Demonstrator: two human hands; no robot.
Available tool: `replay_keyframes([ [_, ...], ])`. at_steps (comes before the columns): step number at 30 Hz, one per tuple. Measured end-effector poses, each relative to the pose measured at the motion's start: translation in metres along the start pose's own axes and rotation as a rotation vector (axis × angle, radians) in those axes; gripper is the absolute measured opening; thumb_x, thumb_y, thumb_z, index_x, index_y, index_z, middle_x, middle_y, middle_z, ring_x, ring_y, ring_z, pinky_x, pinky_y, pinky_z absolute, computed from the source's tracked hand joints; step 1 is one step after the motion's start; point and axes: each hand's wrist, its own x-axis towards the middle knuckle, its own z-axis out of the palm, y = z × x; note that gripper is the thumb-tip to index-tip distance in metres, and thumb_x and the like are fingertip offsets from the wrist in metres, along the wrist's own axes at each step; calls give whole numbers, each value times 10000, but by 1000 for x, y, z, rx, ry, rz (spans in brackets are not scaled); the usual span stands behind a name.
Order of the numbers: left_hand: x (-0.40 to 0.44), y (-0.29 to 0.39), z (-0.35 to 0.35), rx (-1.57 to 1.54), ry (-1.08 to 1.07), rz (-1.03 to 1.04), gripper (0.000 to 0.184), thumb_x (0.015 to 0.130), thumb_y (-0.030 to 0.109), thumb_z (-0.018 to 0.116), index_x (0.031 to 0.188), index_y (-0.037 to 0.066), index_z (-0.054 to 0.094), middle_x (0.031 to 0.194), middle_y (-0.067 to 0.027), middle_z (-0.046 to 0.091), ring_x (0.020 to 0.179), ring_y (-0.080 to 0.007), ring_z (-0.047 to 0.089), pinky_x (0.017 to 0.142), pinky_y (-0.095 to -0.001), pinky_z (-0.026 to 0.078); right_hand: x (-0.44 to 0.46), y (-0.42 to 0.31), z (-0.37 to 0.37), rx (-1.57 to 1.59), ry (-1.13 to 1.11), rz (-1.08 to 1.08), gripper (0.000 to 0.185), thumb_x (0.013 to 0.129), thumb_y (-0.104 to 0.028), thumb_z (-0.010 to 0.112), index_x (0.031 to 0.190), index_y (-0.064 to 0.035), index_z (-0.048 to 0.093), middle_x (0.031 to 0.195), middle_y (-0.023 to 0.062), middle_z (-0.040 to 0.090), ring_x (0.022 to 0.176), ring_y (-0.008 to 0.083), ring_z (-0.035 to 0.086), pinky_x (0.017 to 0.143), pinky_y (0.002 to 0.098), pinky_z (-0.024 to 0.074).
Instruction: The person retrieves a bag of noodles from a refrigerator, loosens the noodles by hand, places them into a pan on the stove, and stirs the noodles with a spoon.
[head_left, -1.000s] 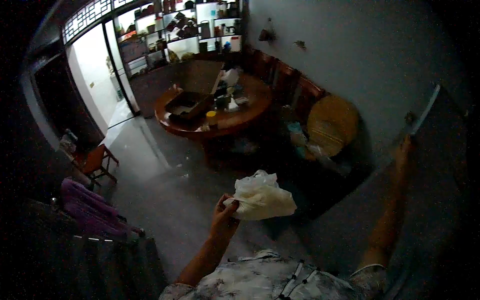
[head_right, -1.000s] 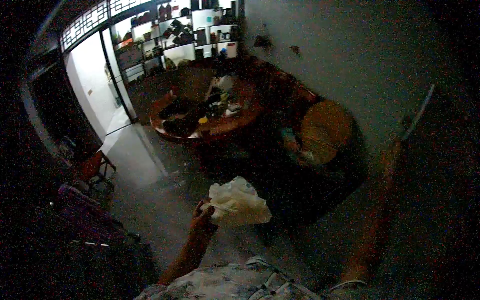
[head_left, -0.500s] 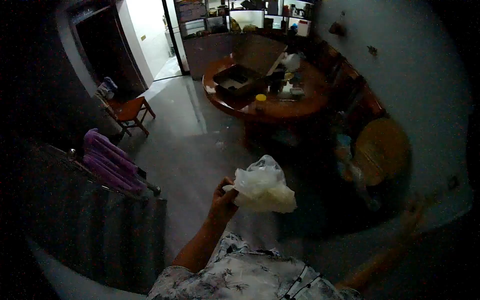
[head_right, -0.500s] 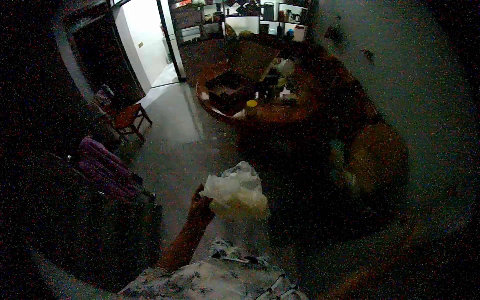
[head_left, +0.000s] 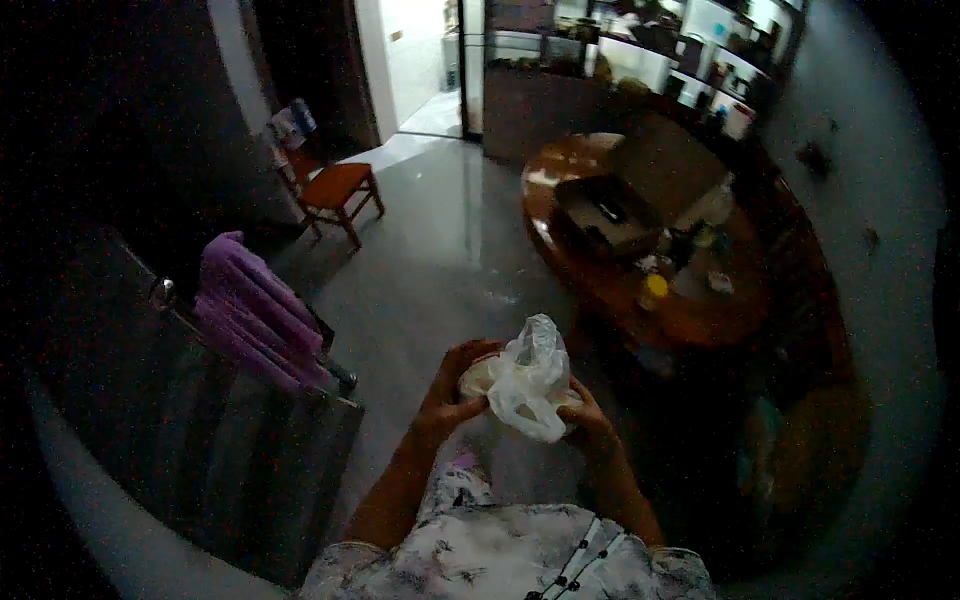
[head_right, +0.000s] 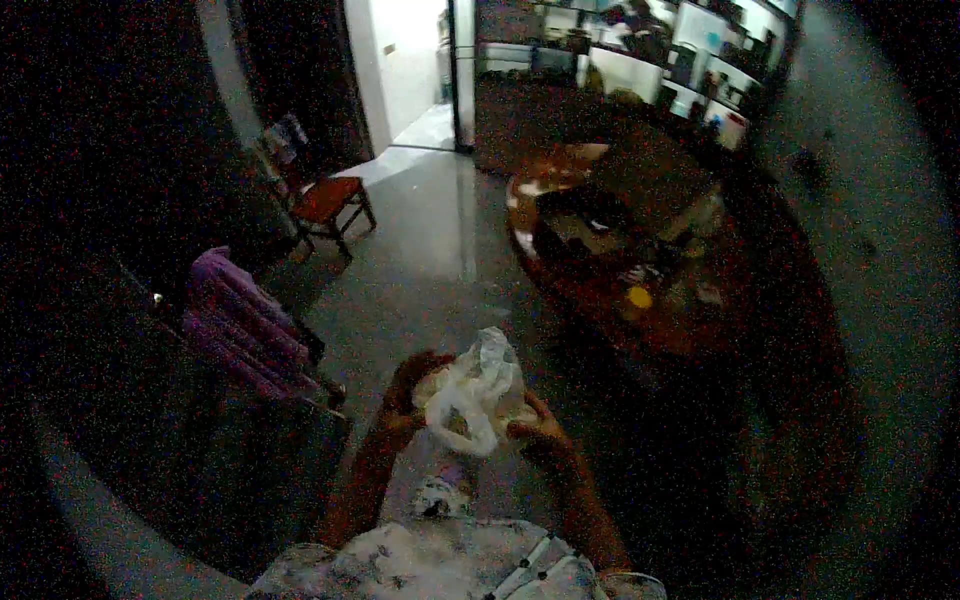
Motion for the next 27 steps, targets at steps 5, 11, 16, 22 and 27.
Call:
replay_keyframes([
  [5,79,18,-60,324,-80,-82,670,711,27,705,1305,109,407,1283,-154,462,1216,-280,417,974,-409,393,87,-63,44,127,-10,40,794,621,-63,776,1312,-28,386,1201,136,527,1056,274,543,861,386,473],
  [11,164,-52,-83,322,416,-157,212,819,112,635,999,-1,623,965,-84,637,887,-158,596,804,-306,483,190,-78,3,171,-221,-31,784,608,-129,796,1281,-21,410,1193,124,528,1068,271,529,883,393,461],
  [16,277,-132,-92,286,687,-300,229,874,221,580,931,7,639,839,-36,632,759,-110,584,676,-254,469,333,-75,-43,196,-227,174,776,654,-242,779,1297,-39,394,1262,128,475,1121,285,490,919,412,425],
  [22,374,-139,-192,471,710,-70,286,883,257,557,1038,19,595,918,-61,628,792,-150,600,733,-280,482,480,-83,-18,175,-463,246,706,711,-264,716,1298,-35,396,1305,137,433,1176,293,440,963,418,376],
  [27,446,-115,-339,-39,604,341,374,897,306,514,1151,32,528,1064,-110,602,993,-213,576,925,-344,415,616,-121,43,153,-436,186,649,744,-264,669,1287,-21,409,1314,144,422,1197,291,420,981,413,352],
])
